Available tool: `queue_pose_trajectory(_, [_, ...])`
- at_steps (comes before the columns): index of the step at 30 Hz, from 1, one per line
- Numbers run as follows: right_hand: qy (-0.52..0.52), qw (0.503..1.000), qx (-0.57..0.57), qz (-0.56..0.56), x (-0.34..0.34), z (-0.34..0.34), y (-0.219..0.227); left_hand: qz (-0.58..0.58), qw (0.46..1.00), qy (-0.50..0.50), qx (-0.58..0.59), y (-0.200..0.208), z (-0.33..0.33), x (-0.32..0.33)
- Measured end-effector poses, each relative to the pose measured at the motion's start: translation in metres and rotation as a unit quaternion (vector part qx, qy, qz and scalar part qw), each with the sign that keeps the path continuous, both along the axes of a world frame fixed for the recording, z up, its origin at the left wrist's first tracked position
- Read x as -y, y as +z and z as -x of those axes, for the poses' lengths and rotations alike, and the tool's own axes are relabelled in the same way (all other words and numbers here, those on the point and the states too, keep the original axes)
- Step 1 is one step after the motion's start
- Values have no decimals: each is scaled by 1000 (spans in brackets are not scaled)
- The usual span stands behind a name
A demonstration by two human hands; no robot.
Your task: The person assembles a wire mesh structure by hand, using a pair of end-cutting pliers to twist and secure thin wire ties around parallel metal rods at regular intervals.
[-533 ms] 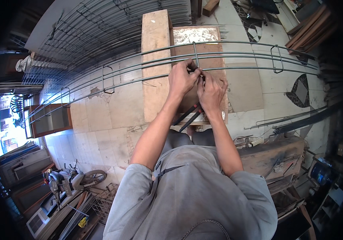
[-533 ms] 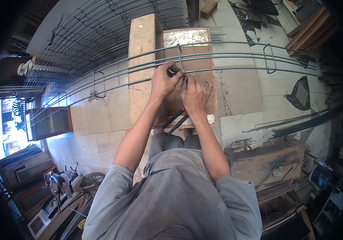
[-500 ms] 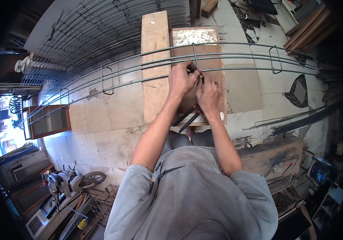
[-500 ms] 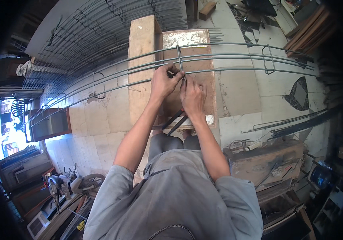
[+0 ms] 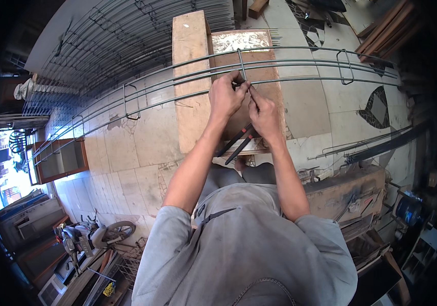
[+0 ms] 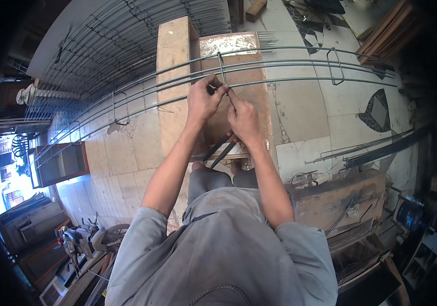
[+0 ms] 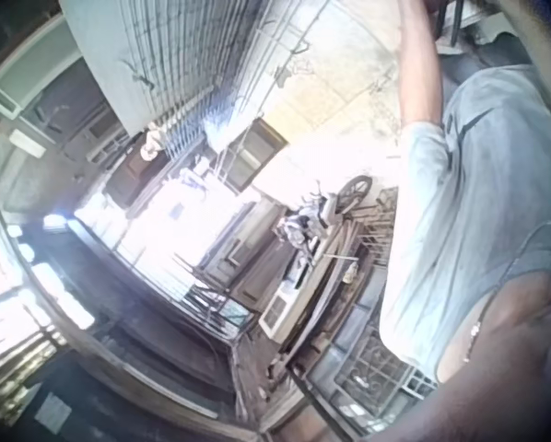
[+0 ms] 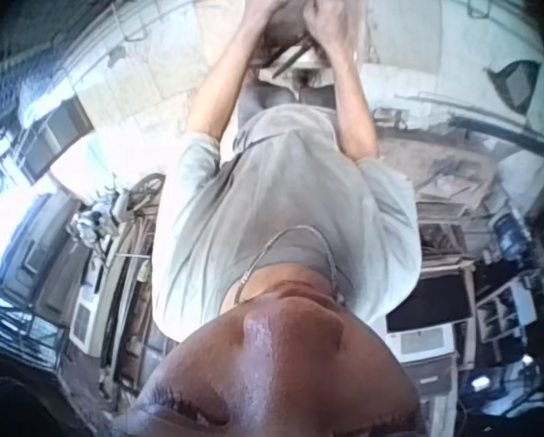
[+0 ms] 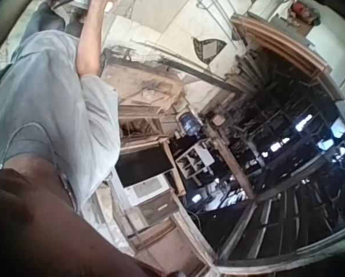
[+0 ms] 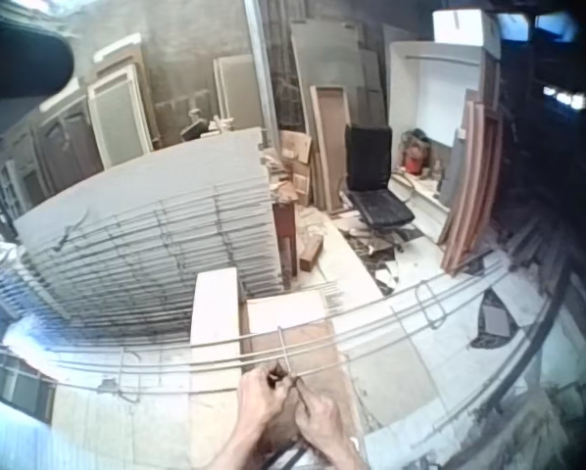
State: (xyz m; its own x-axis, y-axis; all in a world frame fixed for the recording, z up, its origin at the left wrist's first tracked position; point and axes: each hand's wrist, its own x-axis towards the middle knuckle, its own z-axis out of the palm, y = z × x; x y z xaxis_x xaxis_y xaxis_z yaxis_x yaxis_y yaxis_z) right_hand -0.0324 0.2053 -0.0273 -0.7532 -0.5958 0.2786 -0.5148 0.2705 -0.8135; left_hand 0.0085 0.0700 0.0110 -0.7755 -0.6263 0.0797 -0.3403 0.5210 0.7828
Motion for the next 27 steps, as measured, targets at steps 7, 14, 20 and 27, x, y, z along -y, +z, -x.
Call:
queue_pose_trajectory(7, [64, 993, 37, -92, -4, 28, 53, 28, 1000, -1, -2, 5, -4, -2])
queue_pose_trajectory(14, [210, 944, -51, -249, 23, 82, 109, 40, 999, -14, -20, -2, -9, 1])
queue_pose_trajectory(20, [233, 901, -181, -318, 61, 83, 127, 45, 992, -54, -101, -8, -17, 6])
queue_pose_trajectory(27, [310, 820, -266, -401, 106, 86, 129, 19, 991, -69, -114, -8, -23, 7])
